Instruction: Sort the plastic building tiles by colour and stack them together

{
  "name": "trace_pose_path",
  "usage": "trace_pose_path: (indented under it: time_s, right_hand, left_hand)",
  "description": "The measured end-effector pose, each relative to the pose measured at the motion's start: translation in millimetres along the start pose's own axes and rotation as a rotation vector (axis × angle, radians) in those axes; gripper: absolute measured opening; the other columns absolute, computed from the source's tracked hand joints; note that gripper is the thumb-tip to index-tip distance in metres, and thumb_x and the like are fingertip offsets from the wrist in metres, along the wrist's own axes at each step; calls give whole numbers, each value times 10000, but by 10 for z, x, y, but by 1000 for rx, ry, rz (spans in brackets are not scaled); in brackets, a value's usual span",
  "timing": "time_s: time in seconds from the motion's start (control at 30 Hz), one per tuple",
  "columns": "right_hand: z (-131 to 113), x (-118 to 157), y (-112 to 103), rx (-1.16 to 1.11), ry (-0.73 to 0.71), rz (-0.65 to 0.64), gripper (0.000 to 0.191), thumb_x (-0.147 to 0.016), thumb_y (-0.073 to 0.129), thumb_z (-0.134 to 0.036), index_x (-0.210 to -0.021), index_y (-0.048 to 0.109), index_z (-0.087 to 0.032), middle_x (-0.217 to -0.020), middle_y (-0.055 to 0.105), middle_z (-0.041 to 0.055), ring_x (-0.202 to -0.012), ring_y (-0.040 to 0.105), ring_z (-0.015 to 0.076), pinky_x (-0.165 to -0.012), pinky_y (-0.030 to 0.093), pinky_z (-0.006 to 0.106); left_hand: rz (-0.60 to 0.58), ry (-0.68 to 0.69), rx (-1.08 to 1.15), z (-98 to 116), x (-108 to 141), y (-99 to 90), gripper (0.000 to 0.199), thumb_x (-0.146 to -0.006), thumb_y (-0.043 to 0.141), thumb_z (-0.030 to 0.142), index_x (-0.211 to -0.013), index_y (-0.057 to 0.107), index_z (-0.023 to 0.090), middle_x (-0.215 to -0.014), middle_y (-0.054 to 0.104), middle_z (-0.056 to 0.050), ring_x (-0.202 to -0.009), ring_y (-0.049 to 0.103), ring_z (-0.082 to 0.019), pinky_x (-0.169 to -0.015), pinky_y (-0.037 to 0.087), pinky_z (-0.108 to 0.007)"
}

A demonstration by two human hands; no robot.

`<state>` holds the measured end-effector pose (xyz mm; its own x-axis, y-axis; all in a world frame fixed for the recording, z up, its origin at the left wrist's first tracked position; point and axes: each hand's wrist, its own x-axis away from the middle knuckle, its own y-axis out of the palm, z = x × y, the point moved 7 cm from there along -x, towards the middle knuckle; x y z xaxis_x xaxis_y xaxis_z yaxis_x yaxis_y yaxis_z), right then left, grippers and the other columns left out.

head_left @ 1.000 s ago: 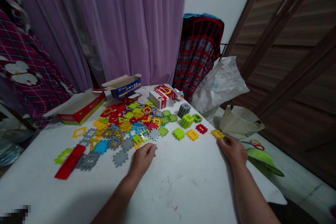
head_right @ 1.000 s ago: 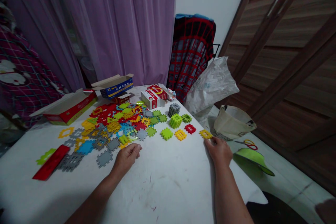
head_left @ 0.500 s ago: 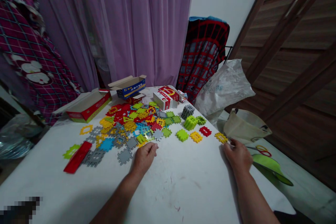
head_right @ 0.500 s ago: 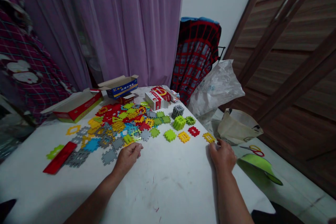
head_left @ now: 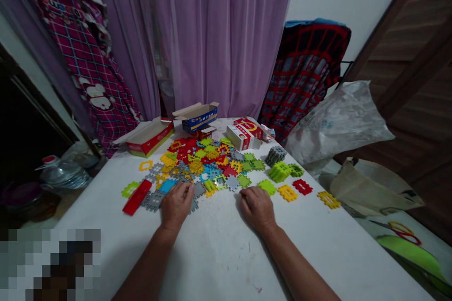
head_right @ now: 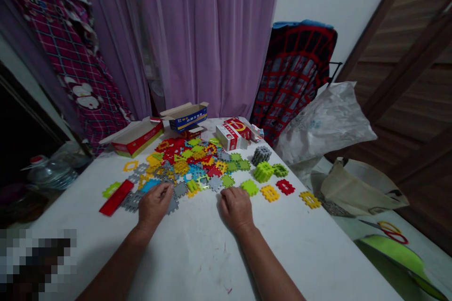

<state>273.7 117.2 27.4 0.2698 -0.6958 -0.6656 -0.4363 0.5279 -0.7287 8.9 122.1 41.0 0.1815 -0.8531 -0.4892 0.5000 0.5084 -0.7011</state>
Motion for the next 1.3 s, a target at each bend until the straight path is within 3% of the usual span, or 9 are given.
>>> trace_pose_path:
  time_s: [0.17, 0.37, 0.63, 0.77, 0.9, 1.13, 1.3]
  right_hand:
    - [-263, -191, 283, -64, -12, -7, 177, -861, 518, -174, -944, 671, -200, -862, 652, 59, -822, 549, 204, -727, 355, 328]
    - [-393, -571, 566, -97, 50, -19, 209, -879, 526, -222, -999, 697, -209, -967, 664, 82, -884, 539, 226, -782, 373, 356]
    - [-717, -1176, 995, -97, 98, -325, 434, -850, 620, -358, -1253, 616, -195, -1237, 643, 110, -1102, 529, 271, -907, 370, 386]
    - [-829, -1307, 1112, -20, 112, -449, 416, -860, 603, -477, -1162, 671, -199, -1173, 672, 120, -1070, 543, 286, -865, 375, 387]
    - [-858, -1344, 1131, 26, 113, -508, 283, -870, 595, -414, -1008, 716, -199, -1068, 707, 108, -1014, 561, 268, -826, 366, 367]
    - [-748, -1282, 980, -112, 125, -388, 228, -921, 517, -292, -915, 734, -222, -1016, 726, 59, -976, 579, 197, -839, 355, 300]
    - [-494, -1075, 812, -414, 365, -162, 344, -906, 447, -375, -880, 739, -195, -919, 724, 65, -866, 605, 194, -797, 408, 286]
  left_hand:
    - [46, 60, -77, -45, -33, -28, 190, -883, 534, 311, -887, 716, 257, -896, 748, -51, -902, 643, -238, -850, 419, -342]
    - [58, -39, -50, -189, -33, 27, 189, -877, 532, 273, -912, 716, 253, -953, 753, -53, -951, 643, -251, -880, 425, -376]
    - [185, -123, 153, -384, -61, -50, 221, -877, 497, 319, -889, 698, 227, -922, 744, -78, -932, 661, -244, -896, 472, -374]
    - [193, -140, 179, -393, -55, -49, 217, -883, 497, 321, -883, 695, 232, -922, 742, -76, -929, 666, -234, -897, 483, -366]
    - [174, -149, 167, -401, -51, -29, 204, -884, 509, 307, -894, 699, 236, -929, 742, -70, -938, 667, -229, -900, 484, -358]
    - [218, -51, 148, -394, -45, 10, 201, -895, 518, 290, -889, 703, 211, -881, 744, -63, -877, 673, -220, -838, 505, -358]
    - [232, 17, 97, -310, -28, 7, 205, -904, 518, 281, -921, 713, 219, -907, 748, -63, -875, 669, -221, -843, 510, -372]
